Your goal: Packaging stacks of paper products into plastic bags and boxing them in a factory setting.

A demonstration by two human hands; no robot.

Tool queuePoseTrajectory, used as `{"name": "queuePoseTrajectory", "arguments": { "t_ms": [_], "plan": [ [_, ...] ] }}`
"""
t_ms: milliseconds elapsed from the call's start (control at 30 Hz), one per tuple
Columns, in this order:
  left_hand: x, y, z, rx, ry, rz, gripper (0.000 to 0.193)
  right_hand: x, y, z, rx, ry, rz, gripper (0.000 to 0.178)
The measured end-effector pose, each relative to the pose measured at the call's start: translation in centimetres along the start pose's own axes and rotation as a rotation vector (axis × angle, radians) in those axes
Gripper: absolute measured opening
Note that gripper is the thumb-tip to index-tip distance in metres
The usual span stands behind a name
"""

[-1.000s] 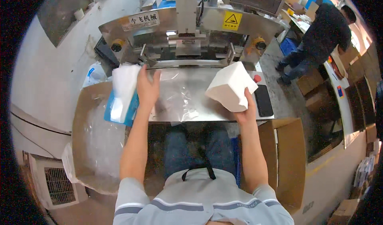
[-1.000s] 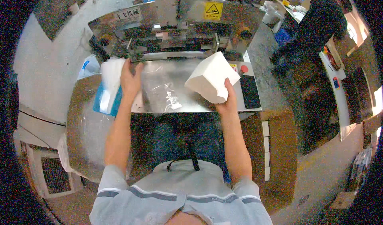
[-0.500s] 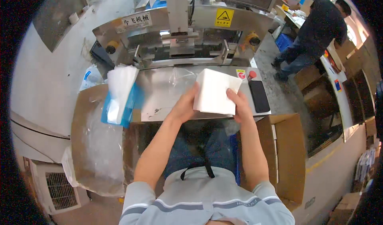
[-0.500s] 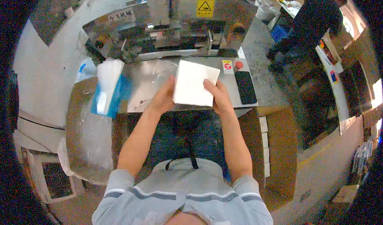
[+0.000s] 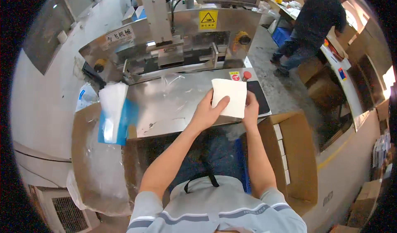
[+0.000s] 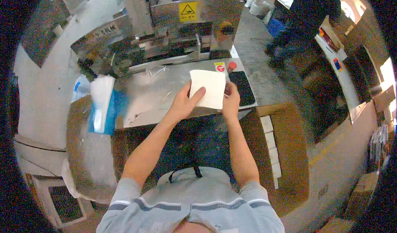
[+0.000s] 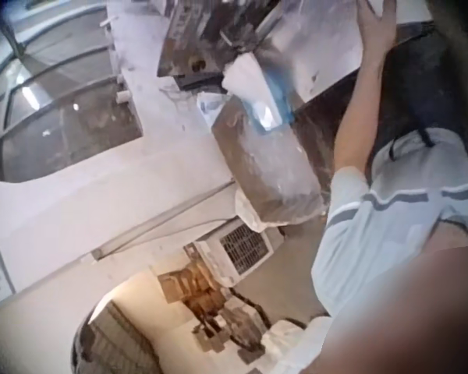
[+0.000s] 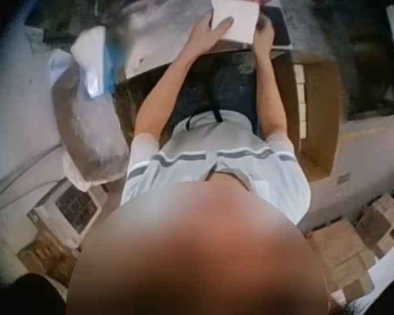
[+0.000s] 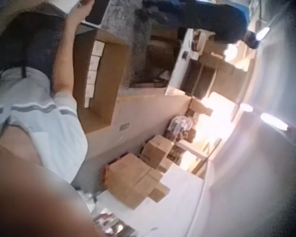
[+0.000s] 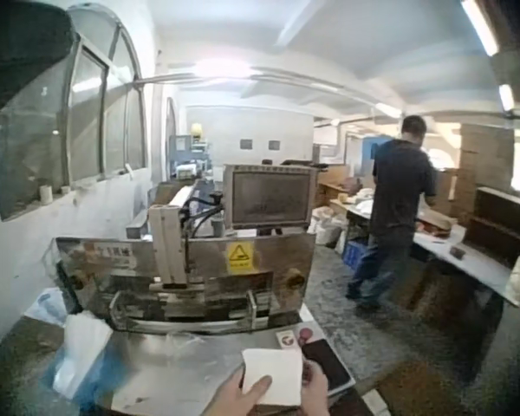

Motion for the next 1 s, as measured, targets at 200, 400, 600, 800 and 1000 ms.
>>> {"name": "queuePoseTrajectory", "arguments": {
  "t_ms": [200,400,600,800,1000],
  "plan": [
    [-0.5,-1.0,-3.5,0.524,-0.060,-0.244,0.060,-0.9,-2.3,-1.4,1.109,0.157,-0.563,0.067],
    [-2.2,-4.9,-3.0,0.418,-0.103,-0.353,0.065,-2.6,-1.2,0.0,1.398,0.165,-0.489,0.086],
    [1.3,1.6,0.2,-0.642,0.119,0.328,0.063,-3.5,2.1,-2.1,1.653,0.312,-0.478,0.087],
    [0.5,2.2,1.0,-0.549,0.103,0.337,0.065,-4.6,1.2,-1.8,1.071,0.286,-0.599,0.074],
    [-1.1,2.3,1.5,-0.287,-0.040,0.141,0.069,-4.4,1.5,0.7,0.758,0.401,-0.426,0.056]
  ]
}}
Point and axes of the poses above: each hand's wrist, its own x-axis towards the middle knuckle, its own z-axis out of the back of the hand, y = z × x, the point moved 5 cm from there along x, towards the middle knuckle
